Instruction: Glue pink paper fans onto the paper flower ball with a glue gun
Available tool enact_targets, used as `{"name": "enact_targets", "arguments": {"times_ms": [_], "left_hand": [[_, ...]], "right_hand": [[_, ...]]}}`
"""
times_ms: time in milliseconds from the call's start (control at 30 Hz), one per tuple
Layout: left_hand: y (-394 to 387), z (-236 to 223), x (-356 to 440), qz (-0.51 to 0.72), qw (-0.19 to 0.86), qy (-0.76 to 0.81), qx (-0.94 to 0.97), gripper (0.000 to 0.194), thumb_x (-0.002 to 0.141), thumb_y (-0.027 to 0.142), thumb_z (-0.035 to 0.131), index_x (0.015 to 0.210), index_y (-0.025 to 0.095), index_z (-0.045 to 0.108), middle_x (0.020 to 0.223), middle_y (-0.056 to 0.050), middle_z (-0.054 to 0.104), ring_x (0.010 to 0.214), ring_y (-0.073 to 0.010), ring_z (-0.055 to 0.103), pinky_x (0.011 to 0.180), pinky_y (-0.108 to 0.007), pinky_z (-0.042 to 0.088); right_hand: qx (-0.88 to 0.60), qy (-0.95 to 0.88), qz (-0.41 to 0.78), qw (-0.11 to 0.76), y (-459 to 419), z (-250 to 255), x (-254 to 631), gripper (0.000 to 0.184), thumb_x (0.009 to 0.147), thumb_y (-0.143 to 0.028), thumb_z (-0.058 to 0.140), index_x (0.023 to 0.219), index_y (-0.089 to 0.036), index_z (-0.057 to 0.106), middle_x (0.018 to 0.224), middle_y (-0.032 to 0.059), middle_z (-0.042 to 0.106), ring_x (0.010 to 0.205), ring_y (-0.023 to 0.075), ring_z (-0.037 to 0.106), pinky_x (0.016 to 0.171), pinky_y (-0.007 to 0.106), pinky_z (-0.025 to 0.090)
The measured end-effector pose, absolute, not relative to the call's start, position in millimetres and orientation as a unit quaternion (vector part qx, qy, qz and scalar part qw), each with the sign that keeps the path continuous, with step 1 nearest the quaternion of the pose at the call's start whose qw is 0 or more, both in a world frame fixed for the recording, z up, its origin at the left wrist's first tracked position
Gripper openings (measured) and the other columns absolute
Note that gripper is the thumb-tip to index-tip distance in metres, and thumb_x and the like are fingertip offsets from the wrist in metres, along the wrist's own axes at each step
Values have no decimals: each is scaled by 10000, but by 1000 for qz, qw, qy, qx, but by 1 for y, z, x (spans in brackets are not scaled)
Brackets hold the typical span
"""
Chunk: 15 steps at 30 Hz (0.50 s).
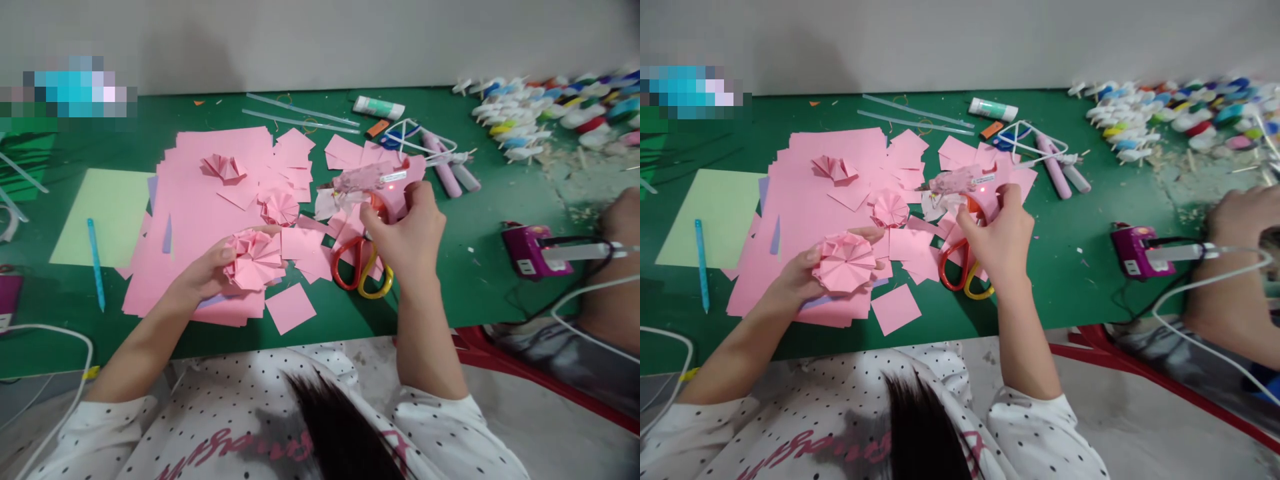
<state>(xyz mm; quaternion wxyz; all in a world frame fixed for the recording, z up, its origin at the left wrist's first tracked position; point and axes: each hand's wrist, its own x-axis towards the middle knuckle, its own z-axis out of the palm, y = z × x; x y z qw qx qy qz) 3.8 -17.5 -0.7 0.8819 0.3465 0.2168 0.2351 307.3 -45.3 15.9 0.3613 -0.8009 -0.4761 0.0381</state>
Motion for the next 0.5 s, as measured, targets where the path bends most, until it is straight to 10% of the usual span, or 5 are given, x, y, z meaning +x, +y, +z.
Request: {"name": "enact_targets", "arguments": {"times_ms": [267, 500], "left_hand": [[-9, -8, 4, 375, 821, 308, 300, 804, 730, 710, 810, 1342, 206, 683, 1388, -176, 715, 1246, -413, 723, 790, -427, 681], [-12, -17, 11, 416, 797, 360, 249, 629, 805, 708, 744, 1213, 230, 730, 1324, -135, 749, 1367, -423, 652, 830, -447, 699]], "right_hand": [[-776, -498, -38, 385, -27, 19, 293, 598, 621, -672, 863, 918, -267, 539, 826, 68, 687, 724, 268, 645, 660, 410, 507], [-762, -506, -97, 391, -25, -6, 269, 412, 699, -503, 755, 619, -300, 406, 544, -24, 461, 542, 198, 519, 562, 368, 441]]}}
